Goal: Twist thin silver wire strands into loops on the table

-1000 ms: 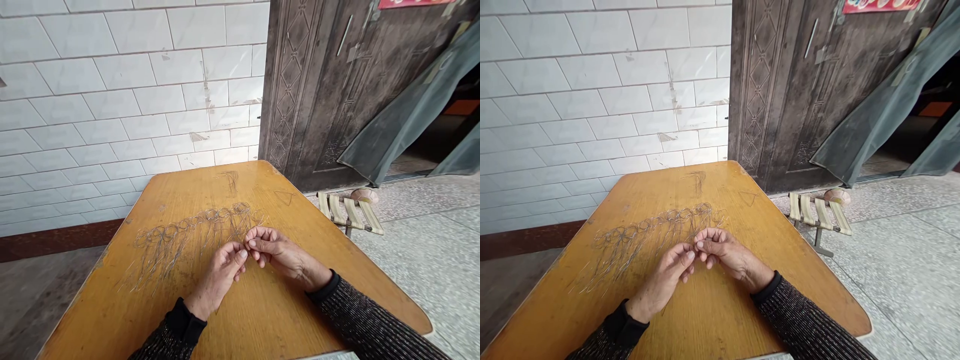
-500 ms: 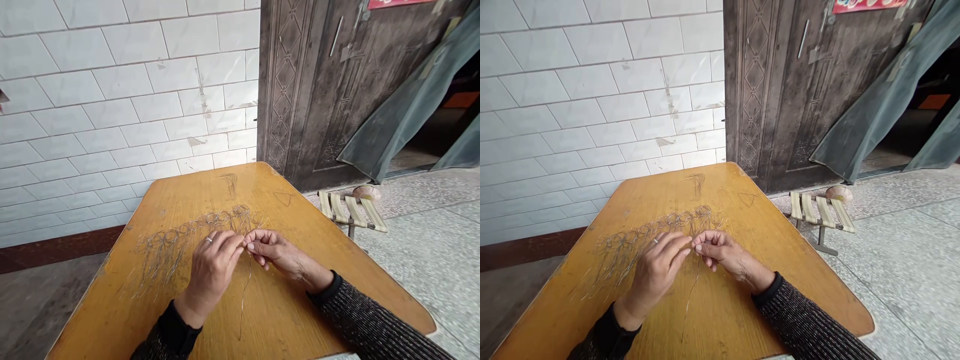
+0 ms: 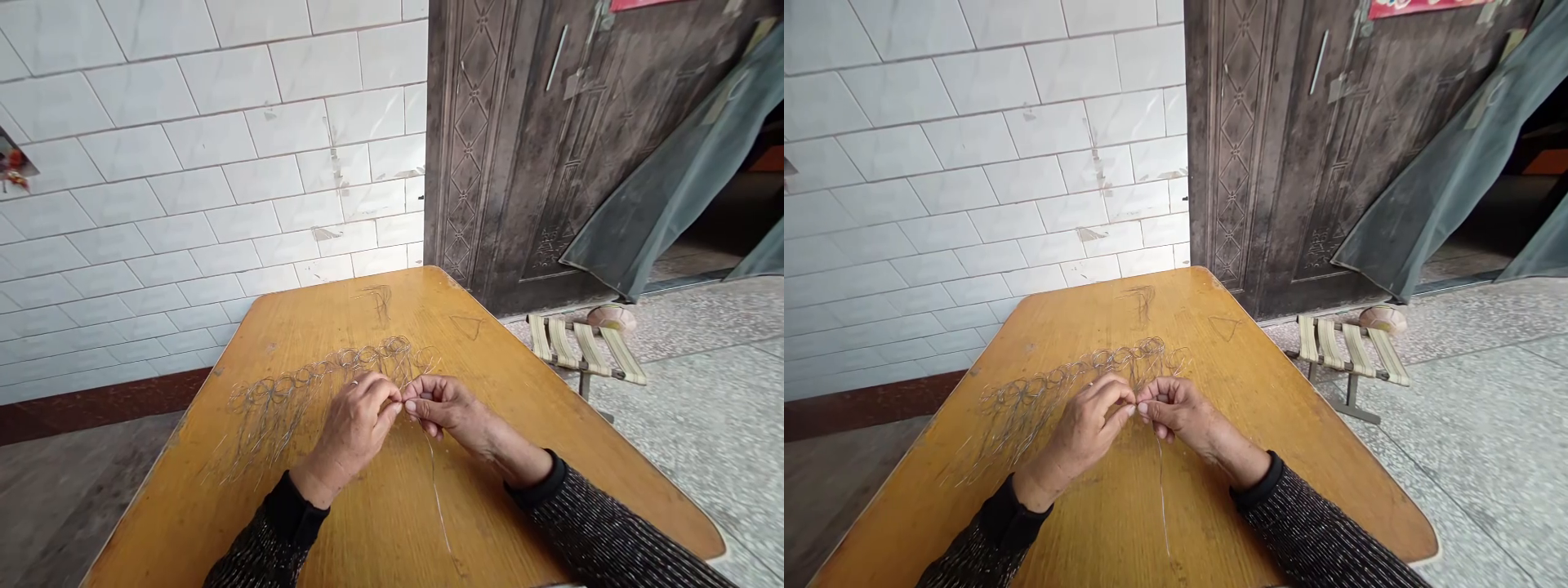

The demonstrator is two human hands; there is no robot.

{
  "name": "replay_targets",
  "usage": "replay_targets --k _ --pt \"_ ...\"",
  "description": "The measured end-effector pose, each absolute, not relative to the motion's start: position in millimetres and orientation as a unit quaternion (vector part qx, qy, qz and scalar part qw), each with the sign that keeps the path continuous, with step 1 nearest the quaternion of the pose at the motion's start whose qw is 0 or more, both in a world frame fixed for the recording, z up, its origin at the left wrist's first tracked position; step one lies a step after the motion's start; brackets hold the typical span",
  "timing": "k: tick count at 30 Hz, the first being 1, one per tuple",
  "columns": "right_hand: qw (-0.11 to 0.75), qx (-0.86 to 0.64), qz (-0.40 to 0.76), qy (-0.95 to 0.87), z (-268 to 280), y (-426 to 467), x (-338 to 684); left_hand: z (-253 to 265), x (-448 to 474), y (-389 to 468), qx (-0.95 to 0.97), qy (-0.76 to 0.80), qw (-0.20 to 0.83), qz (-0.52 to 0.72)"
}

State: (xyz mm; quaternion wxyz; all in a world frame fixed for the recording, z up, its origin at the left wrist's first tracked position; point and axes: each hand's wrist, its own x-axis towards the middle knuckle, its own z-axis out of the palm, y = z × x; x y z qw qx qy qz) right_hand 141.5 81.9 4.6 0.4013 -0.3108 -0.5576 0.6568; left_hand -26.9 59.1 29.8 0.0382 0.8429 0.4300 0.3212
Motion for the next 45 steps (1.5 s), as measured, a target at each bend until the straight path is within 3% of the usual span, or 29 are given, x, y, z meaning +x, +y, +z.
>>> replay_targets --k 8,12,15,23,29,39,45 --pt "0.395 -0.295 0.667 -0.559 1 83 143 20 -27 61 0.828 0.433 0.128 0.333" --pt "0.385 -0.327 0.629 -0.591 2 80 143 19 -30 60 0.815 0.458 0.124 0.332" --pt "0.390 -0.360 0.529 -0.663 -1 76 144 23 -32 59 0.798 0.480 0.141 0.337" --pt "0.338 -0.328 0.120 -0.874 -6 64 146 27 -40 59 0.776 0.488 0.258 0.306" --pt "0.265 -0.299 -0.042 -0.916 -11 63 144 20 -39 60 0.765 0.498 0.283 0.294" --pt "0.228 -0.272 -0.042 -0.934 -13 64 142 17 -39 63 0.753 0.499 0.327 0.277" --pt "0.251 -0.341 0.119 -0.898 -18 69 140 18 -49 67 0.729 0.537 0.316 0.283"
